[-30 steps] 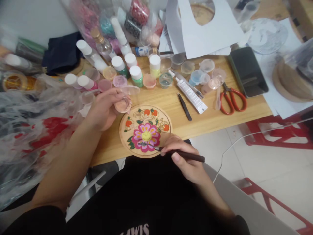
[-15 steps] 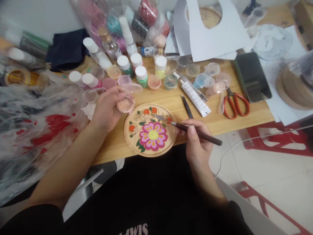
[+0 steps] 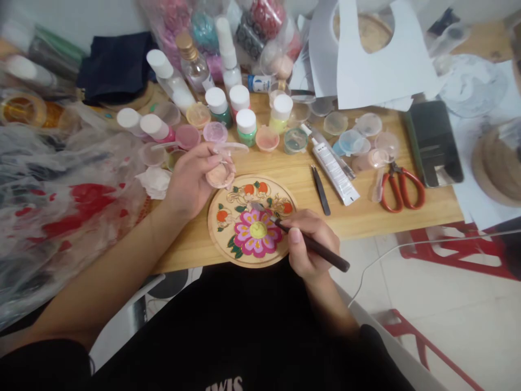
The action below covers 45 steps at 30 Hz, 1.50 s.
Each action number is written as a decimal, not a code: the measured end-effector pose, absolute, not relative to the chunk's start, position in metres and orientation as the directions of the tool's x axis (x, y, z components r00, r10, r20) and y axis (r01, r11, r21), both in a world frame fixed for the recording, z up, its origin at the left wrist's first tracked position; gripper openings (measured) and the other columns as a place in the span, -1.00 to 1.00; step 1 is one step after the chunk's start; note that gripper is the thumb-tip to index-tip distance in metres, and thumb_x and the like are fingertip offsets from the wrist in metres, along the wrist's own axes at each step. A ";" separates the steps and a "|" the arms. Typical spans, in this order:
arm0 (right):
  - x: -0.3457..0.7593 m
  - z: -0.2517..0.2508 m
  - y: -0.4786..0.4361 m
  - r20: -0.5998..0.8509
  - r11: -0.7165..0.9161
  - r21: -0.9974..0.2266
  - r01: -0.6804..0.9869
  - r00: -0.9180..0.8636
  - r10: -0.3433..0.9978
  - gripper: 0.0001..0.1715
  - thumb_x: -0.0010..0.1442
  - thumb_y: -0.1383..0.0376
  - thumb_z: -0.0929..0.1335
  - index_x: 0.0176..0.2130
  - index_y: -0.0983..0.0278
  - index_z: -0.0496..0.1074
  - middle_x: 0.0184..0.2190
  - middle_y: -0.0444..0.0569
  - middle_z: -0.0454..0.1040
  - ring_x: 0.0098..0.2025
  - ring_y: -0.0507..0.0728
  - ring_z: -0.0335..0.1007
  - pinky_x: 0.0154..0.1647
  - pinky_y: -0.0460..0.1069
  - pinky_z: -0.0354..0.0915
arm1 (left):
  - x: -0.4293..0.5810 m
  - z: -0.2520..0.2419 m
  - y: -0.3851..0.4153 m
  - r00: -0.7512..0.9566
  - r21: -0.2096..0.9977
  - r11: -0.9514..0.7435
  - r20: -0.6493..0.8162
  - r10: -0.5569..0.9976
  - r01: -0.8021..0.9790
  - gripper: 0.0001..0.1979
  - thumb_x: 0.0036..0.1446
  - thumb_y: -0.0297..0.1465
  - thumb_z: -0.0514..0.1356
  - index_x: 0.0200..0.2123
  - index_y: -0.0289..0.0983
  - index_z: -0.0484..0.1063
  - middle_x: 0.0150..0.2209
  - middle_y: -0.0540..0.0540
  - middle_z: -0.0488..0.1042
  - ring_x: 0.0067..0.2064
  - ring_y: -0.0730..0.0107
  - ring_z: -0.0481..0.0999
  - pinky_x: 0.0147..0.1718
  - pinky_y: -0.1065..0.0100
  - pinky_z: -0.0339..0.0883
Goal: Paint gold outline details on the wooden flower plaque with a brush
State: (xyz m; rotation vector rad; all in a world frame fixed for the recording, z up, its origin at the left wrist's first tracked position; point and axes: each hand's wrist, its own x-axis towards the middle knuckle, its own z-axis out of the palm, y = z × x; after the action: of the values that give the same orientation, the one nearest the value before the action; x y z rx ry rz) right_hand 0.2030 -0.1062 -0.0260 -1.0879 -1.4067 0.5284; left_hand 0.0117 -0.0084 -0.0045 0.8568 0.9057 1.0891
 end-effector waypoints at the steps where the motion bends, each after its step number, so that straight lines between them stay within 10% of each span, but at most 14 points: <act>1: 0.204 -0.026 -0.107 0.521 0.465 -0.833 0.300 0.139 0.842 -0.90 0.29 0.28 0.32 -0.26 0.18 0.46 -0.46 -0.09 0.50 -0.47 0.08 0.40 -0.48 0.04 0.26 | 0.012 -0.004 -0.008 0.206 0.904 0.243 -0.178 0.962 -0.352 -0.84 0.10 -0.35 0.23 -0.46 -0.28 0.36 -0.52 0.03 0.44 -0.52 0.57 0.41 -0.54 0.48 0.26; 45: 0.204 -0.034 -0.103 0.617 0.531 -0.768 0.357 0.190 0.764 -0.92 0.23 0.35 0.36 -0.28 0.24 0.50 -0.45 -0.12 0.56 -0.46 0.04 0.45 -0.50 0.00 0.31 | 0.012 -0.006 -0.006 0.216 0.911 0.232 -0.165 0.962 -0.340 -0.82 0.13 -0.33 0.23 -0.47 -0.28 0.37 -0.54 0.05 0.43 -0.53 0.61 0.40 -0.56 0.51 0.26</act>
State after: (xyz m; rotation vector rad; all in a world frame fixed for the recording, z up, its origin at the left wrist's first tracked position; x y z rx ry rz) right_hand 0.2036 -0.1031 -0.0336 -1.0467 -1.4130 0.3751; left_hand 0.0117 -0.0061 -0.0061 0.8755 0.8985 1.0840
